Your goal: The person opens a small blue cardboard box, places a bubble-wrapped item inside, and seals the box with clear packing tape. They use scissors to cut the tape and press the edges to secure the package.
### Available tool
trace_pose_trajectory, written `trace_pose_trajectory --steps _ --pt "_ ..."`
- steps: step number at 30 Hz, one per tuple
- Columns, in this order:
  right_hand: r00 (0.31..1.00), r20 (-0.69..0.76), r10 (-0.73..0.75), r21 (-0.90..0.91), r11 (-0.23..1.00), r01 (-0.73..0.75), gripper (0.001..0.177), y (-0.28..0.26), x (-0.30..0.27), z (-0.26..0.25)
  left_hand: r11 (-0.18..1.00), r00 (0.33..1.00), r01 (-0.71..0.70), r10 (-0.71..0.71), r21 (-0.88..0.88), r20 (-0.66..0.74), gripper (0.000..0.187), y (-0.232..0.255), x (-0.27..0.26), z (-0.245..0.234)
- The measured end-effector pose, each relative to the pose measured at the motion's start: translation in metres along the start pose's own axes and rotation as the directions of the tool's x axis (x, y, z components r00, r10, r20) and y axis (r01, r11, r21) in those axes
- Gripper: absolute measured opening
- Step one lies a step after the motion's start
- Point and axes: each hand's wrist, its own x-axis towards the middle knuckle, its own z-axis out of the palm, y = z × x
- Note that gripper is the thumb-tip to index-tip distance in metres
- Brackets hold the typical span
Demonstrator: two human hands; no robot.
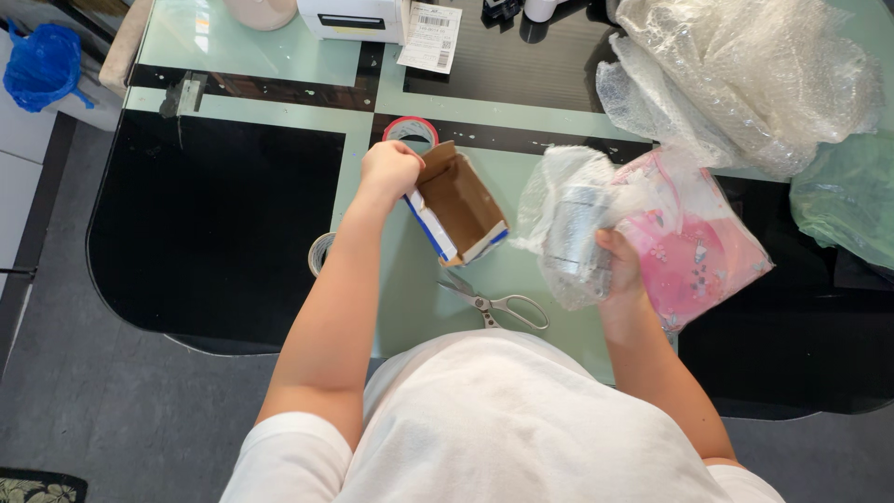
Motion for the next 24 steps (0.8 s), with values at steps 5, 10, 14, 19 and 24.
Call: trace_pose_trajectory --steps 5,10,14,19,24 --pt "0.987 0.031 -0.156 -0.038 0.987 0.157 0.073 -0.016 0.017 0.005 0.984 0.995 0.090 -0.082 -0.156 0.059 0.029 -0.019 -0.022 -0.012" --pt "0.966 0.199 -0.164 -0.167 0.966 0.199 0.074 -0.031 0.063 0.017 0.993 0.996 0.059 -0.051 -0.102 0.079 0.040 -0.029 -0.030 -0.017" --pt "0.943 0.323 -0.075 -0.242 0.957 0.159 0.074 -0.014 0.113 0.041 0.981 0.980 0.093 -0.060 -0.172 0.190 0.058 -0.030 -0.030 -0.020" --pt "0.942 0.330 0.063 -0.474 0.874 0.108 0.101 0.018 0.157 0.069 0.988 0.963 0.136 -0.113 -0.077 0.245 0.056 -0.018 -0.020 -0.018" --pt "0.937 0.119 0.327 -0.875 0.481 -0.057 0.112 0.028 0.172 0.075 0.990 0.956 0.142 -0.141 0.015 0.256 0.052 -0.011 -0.017 -0.023"
